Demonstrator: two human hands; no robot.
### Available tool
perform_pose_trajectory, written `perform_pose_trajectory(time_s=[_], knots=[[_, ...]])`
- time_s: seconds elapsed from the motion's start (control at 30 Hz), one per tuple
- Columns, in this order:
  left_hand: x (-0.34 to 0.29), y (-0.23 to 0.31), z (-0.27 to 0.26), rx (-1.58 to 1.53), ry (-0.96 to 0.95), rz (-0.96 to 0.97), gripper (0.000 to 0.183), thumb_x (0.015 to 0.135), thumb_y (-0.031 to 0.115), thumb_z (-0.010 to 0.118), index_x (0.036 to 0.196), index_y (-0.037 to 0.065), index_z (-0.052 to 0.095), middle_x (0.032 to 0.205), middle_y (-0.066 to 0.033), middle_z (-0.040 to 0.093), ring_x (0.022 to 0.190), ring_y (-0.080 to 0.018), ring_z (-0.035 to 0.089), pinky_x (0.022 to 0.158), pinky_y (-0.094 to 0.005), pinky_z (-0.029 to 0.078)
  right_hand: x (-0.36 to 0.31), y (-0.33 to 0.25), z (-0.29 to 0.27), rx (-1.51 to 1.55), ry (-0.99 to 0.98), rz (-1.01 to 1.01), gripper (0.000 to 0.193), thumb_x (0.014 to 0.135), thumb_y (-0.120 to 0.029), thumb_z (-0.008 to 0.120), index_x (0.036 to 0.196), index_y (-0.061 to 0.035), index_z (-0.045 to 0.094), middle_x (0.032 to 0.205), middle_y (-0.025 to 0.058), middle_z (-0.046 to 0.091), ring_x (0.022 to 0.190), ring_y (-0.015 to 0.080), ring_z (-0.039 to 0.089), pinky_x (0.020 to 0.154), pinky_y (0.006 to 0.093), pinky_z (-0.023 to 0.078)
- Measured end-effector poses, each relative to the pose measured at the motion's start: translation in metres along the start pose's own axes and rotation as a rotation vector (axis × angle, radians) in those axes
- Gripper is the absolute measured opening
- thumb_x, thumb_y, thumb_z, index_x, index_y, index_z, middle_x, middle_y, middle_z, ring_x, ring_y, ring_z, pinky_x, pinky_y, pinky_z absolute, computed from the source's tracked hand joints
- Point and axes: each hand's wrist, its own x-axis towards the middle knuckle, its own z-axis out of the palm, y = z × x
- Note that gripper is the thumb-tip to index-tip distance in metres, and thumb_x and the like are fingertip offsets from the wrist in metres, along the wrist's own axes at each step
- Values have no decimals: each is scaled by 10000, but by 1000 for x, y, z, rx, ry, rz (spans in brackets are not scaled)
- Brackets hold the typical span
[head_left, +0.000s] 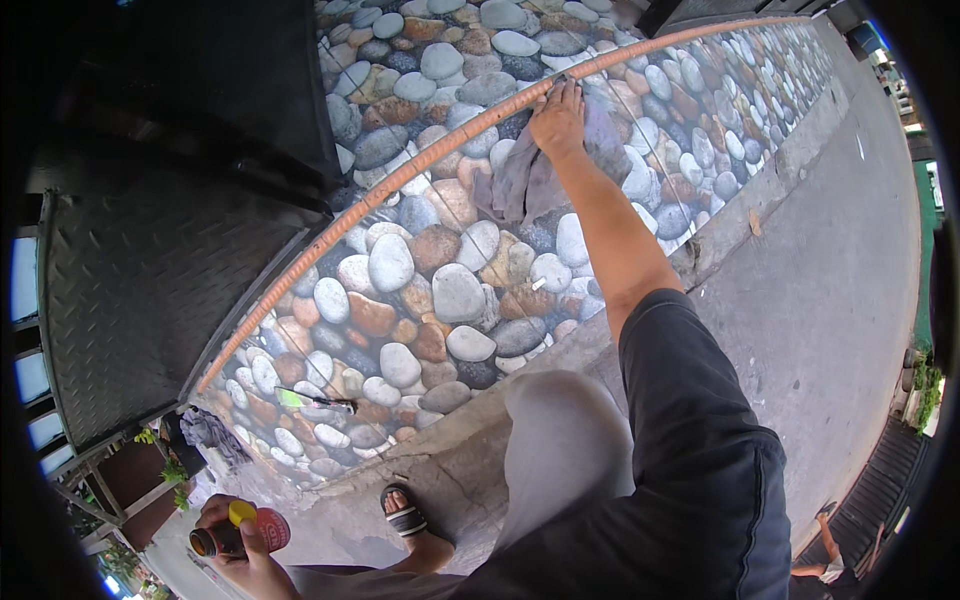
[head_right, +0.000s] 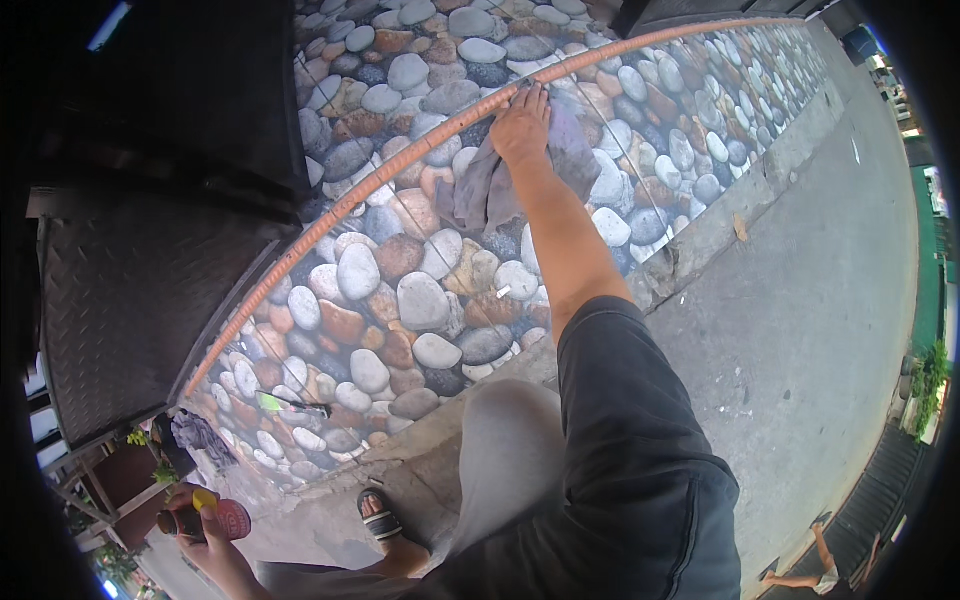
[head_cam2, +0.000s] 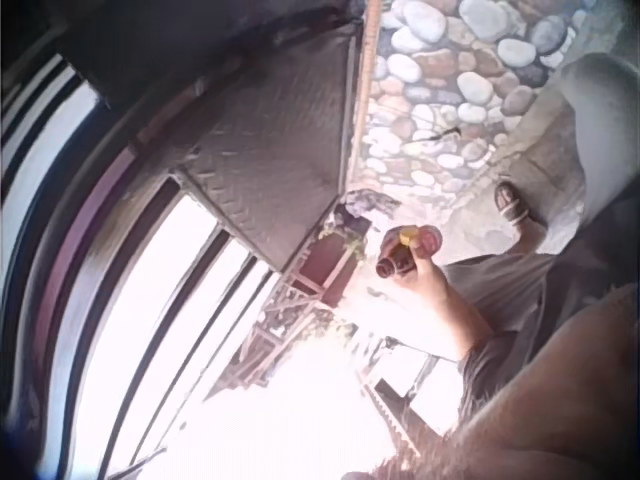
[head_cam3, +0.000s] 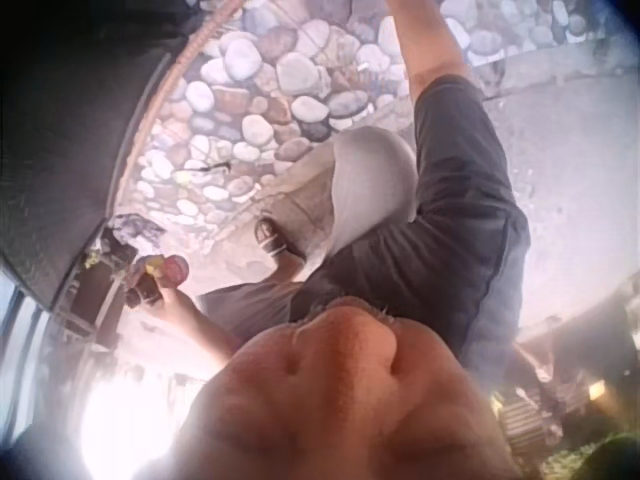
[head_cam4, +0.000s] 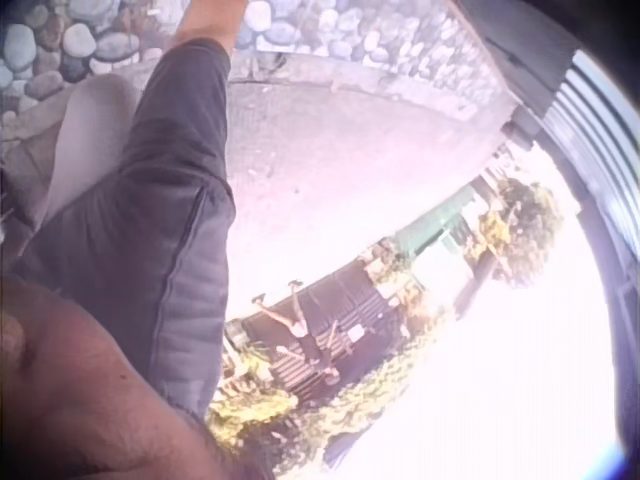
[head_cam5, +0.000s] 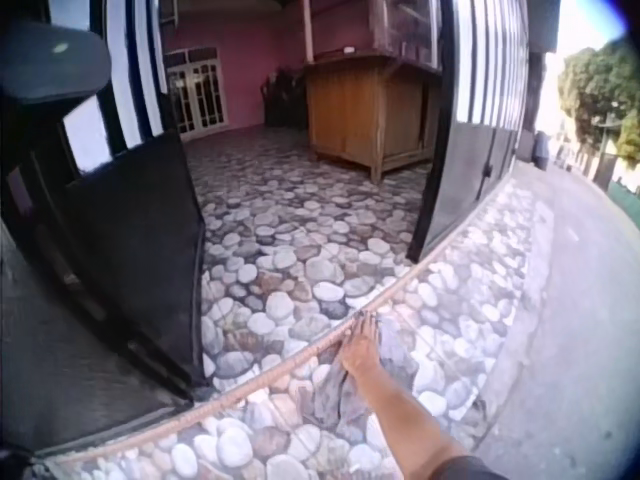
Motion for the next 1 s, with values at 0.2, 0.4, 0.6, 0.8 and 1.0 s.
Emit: perform_pose_trajectory(time_s=[0.2, 0.4, 0.6, 0.8, 1.0], knots=[[-18, -12, 5, 75, -5, -89, 377, 948, 290, 651, 1159, 0, 535, 1035, -69, 578, 929, -151, 560, 826, -286, 460, 16, 8, 2, -64, -13, -104, 574, 1017, -298, 362, 1483, 35, 341, 1583, 201, 267, 1465, 393, 246, 1198, 462, 227], [-18, 13, 28, 12, -101, -40, 367, 934, 277, 678, 1130, -2, 543, 1059, -91, 589, 967, -188, 559, 887, -323, 448, 52, 18, -30, -218, -152, -93, 577, 1025, -291, 331, 1515, 12, 299, 1599, 187, 242, 1489, 351, 199, 1216, 417, 192], [-22, 7, 24, 11, -104, -73, 451, 895, 323, 724, 1173, 16, 546, 1099, -115, 619, 1020, -228, 579, 924, -348, 462, -3, -22, -1, -277, -136, -293, 577, 1032, -285, 295, 1470, 89, 325, 1573, 238, 262, 1478, 383, 200, 1223, 426, 175], [-23, 12, 28, 7, -34, -6, 357, 927, 306, 675, 1072, 20, 520, 995, -52, 533, 921, -152, 505, 854, -300, 402, 16, -14, -23, -326, -281, -244, 571, 1030, -265, 306, 1495, 67, 289, 1611, 187, 203, 1494, 347, 181, 1223, 423, 170], [-19, -2, 10, 0, -61, 44, 362, 914, 312, 673, 1060, 19, 520, 987, -57, 528, 923, -158, 503, 845, -305, 399, -54, -2, -20, -197, -270, -313, 597, 986, -229, 392, 1519, 14, 278, 1606, 167, 245, 1496, 315, 202, 1219, 402, 190]])
